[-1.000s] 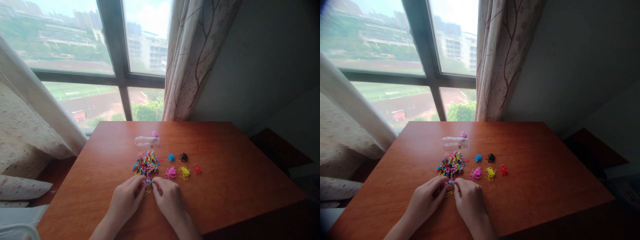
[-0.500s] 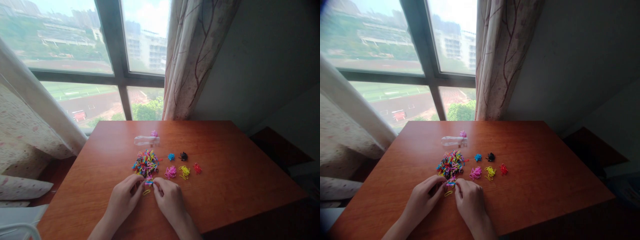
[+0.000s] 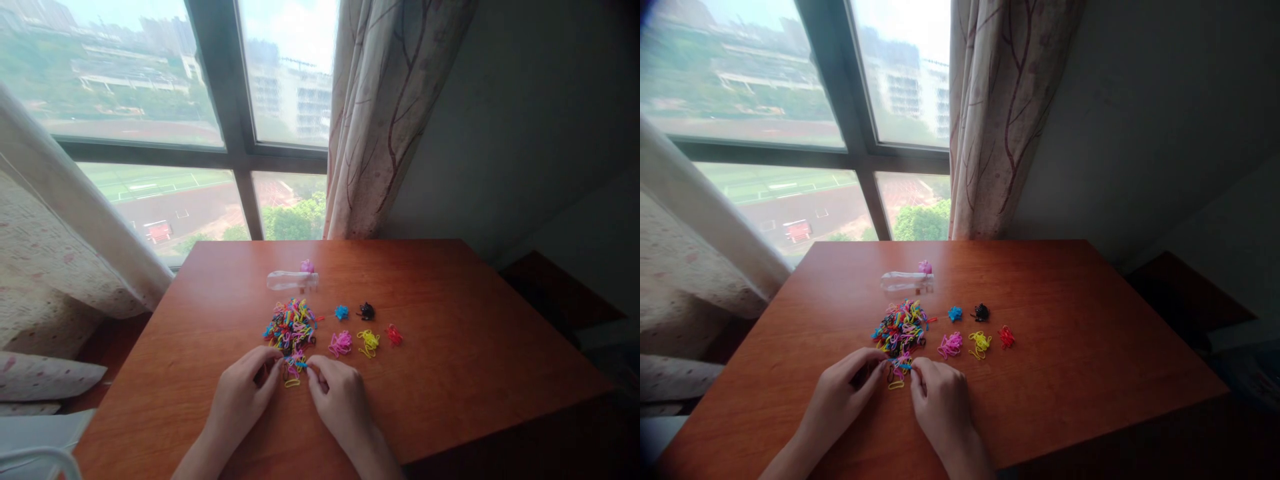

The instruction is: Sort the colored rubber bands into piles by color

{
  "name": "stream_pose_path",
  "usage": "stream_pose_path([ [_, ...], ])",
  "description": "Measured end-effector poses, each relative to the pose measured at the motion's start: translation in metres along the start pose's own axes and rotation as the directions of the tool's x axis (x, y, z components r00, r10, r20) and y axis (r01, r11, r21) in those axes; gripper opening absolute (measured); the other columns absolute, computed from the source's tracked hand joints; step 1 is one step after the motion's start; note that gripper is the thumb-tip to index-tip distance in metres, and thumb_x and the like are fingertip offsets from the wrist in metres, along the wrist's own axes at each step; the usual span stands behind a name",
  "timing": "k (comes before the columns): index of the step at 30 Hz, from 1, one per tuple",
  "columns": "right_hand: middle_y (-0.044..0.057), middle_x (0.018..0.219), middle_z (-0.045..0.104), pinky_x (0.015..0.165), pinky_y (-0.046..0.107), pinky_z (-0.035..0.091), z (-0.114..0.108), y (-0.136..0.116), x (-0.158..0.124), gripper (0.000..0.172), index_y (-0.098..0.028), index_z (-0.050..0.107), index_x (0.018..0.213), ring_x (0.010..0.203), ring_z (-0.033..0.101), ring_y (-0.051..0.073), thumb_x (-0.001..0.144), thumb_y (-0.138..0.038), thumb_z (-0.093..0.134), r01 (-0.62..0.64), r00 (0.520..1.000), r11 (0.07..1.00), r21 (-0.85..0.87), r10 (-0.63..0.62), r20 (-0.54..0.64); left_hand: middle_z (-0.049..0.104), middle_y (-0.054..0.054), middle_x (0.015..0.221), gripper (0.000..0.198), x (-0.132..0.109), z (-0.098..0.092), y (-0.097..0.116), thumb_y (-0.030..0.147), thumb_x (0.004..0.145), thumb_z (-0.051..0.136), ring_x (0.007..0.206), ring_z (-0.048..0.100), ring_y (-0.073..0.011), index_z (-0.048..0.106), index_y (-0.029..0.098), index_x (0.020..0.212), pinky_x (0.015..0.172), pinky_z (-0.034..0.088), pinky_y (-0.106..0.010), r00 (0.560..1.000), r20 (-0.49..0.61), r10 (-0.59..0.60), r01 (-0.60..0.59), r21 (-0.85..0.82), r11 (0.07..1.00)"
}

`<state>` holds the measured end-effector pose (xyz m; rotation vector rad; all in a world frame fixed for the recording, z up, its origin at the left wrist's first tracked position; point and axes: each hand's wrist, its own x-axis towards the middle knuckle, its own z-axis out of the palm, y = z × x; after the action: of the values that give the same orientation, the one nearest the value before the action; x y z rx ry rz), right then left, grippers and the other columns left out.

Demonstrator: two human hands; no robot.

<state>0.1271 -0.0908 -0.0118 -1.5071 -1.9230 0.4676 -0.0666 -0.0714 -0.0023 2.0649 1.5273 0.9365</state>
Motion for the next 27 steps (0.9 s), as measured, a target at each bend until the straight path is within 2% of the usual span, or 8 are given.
stream_pose_path([
  [5, -0.001, 0.068, 0.066, 0.06, 0.023, 0.034, -0.002, 0.0, -0.006, 0.02, -0.023, 0.067, 0.09, 0.061, 0.062, 0.014, 0.089, -0.015, 0.048, -0.002, 1.0, 1.0, 0.02, 0.001, 0.019, 0.07, 0.0, 0.078, 0.013, 0.015, 0.004, 0.012, 0.027, 0.09, 0.054, 0.065, 0.063, -0.0122, 0.065, 0.021, 0.09, 0.062, 0.049, -0.021, 0.999, 0.021, 0.041, -0.042, 0.053, 0.998],
  [8, -0.002, 0.069, 0.067, 0.059, 0.024, 0.033, -0.004, 0.001, -0.01, 0.021, -0.023, 0.066, 0.087, 0.061, 0.062, 0.014, 0.089, -0.013, 0.047, 0.005, 1.0, 1.0, 0.03, -0.006, 0.029, 0.071, -0.001, 0.081, 0.015, 0.042, 0.01, 0.029, 0.025, 0.091, 0.051, 0.069, 0.064, -0.013, 0.065, 0.021, 0.093, 0.063, 0.047, -0.021, 0.987, 0.139, 0.079, -0.101, 0.157, 0.982],
  [12, -0.002, 0.069, 0.067, 0.058, 0.024, 0.032, -0.004, 0.002, -0.013, 0.022, -0.023, 0.066, 0.086, 0.06, 0.062, 0.014, 0.087, -0.012, 0.047, 0.009, 1.0, 0.999, 0.032, -0.01, 0.027, 0.072, -0.002, 0.084, 0.017, 0.087, 0.026, 0.052, 0.022, 0.091, 0.049, 0.077, 0.066, -0.0161, 0.066, 0.022, 0.09, 0.067, 0.046, -0.024, 0.969, 0.224, 0.1, -0.149, 0.211, 0.966],
  [16, -0.002, 0.067, 0.066, 0.058, 0.023, 0.032, -0.001, 0.004, -0.013, 0.02, -0.022, 0.065, 0.084, 0.06, 0.061, 0.013, 0.089, -0.013, 0.047, 0.033, 0.999, 0.999, 0.036, -0.033, 0.003, 0.072, -0.003, 0.083, 0.019, 0.118, 0.046, 0.06, 0.021, 0.088, 0.05, 0.075, 0.067, -0.0178, 0.069, 0.023, 0.086, 0.065, 0.044, -0.025, 0.937, 0.332, 0.107, -0.199, 0.259, 0.945],
  [22, -0.002, 0.069, 0.066, 0.057, 0.024, 0.031, -0.001, 0.005, -0.013, 0.019, -0.023, 0.064, 0.085, 0.06, 0.061, 0.013, 0.088, -0.013, 0.048, 0.037, 0.999, 0.998, 0.053, -0.036, -0.004, 0.074, -0.005, 0.09, 0.019, 0.13, 0.059, 0.057, 0.021, 0.087, 0.051, 0.081, 0.069, -0.0203, 0.07, 0.023, 0.089, 0.066, 0.045, -0.026, 0.92, 0.388, 0.064, -0.199, 0.321, 0.926],
  [27, -0.002, 0.068, 0.066, 0.057, 0.024, 0.032, -0.001, 0.005, -0.014, 0.019, -0.023, 0.065, 0.085, 0.059, 0.06, 0.013, 0.088, -0.014, 0.048, 0.017, 1.0, 0.996, 0.092, -0.016, -0.016, 0.074, -0.005, 0.09, 0.018, 0.125, 0.046, 0.059, 0.025, 0.089, 0.052, 0.078, 0.068, -0.0196, 0.069, 0.024, 0.094, 0.065, 0.045, -0.026, 0.929, 0.365, 0.062, -0.191, 0.328, 0.925],
])
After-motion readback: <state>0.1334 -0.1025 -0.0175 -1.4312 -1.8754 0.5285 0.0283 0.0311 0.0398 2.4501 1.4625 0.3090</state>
